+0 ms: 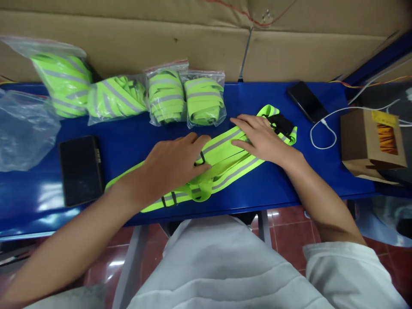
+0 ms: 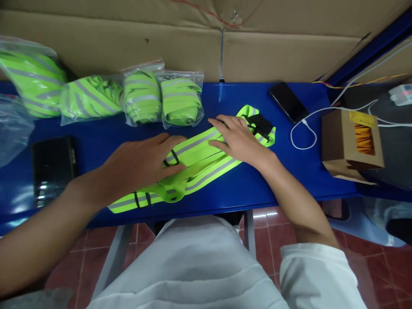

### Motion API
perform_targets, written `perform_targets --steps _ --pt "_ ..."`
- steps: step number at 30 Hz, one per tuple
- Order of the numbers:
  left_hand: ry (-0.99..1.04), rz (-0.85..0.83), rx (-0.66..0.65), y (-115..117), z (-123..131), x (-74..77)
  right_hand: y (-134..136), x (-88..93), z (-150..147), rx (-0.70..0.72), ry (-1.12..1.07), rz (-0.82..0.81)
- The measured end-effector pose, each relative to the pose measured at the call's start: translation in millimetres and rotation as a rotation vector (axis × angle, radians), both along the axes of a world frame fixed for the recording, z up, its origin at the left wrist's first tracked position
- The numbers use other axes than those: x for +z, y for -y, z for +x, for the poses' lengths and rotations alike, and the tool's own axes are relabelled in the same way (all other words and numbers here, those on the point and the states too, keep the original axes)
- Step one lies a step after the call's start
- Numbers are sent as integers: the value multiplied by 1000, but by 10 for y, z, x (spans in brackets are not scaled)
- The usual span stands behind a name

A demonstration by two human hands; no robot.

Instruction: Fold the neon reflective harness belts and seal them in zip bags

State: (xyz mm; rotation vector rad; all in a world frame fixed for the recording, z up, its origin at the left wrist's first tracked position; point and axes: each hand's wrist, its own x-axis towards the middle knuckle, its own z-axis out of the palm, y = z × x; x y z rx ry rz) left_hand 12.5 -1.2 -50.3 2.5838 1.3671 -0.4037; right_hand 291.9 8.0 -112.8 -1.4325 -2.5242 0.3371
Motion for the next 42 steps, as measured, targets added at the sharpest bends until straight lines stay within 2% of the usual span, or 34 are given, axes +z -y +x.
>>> perform_targets --steps 3,6,10,16,19,23,27,30,33,36,39,42 --pt "59 -2 -9 74 -94 -157 -11 -32 38 -24 55 69" --pt "179 -38 88 80 -202 -238 -28 -39 79 -47 82 101" --pt "190 -87 208 98 -345 -215 -54 21 127 -92 113 122" --pt "154 -81 178 342 -642 -150 -92 179 258 -116 16 65" --pt "144 -56 183 448 -728 -178 -85 227 282 -99 -15 64" --pt "167 -19 205 480 -746 -274 -59 218 260 -80 -2 84" --pt "283 174 132 488 -830 -424 -67 145 275 -77 64 94" --pt "270 288 99 515 -904 -487 -81 153 299 -78 72 151" --pt "201 331 90 551 -906 -471 -66 260 298 -108 21 183" --pt "194 447 79 578 -861 -443 -40 353 296 -115 -31 163" --pt "156 512 38 584 -846 -462 -37 317 311 -39 16 101" --pt "117 477 24 589 -855 -489 -40 202 301 -18 88 89"
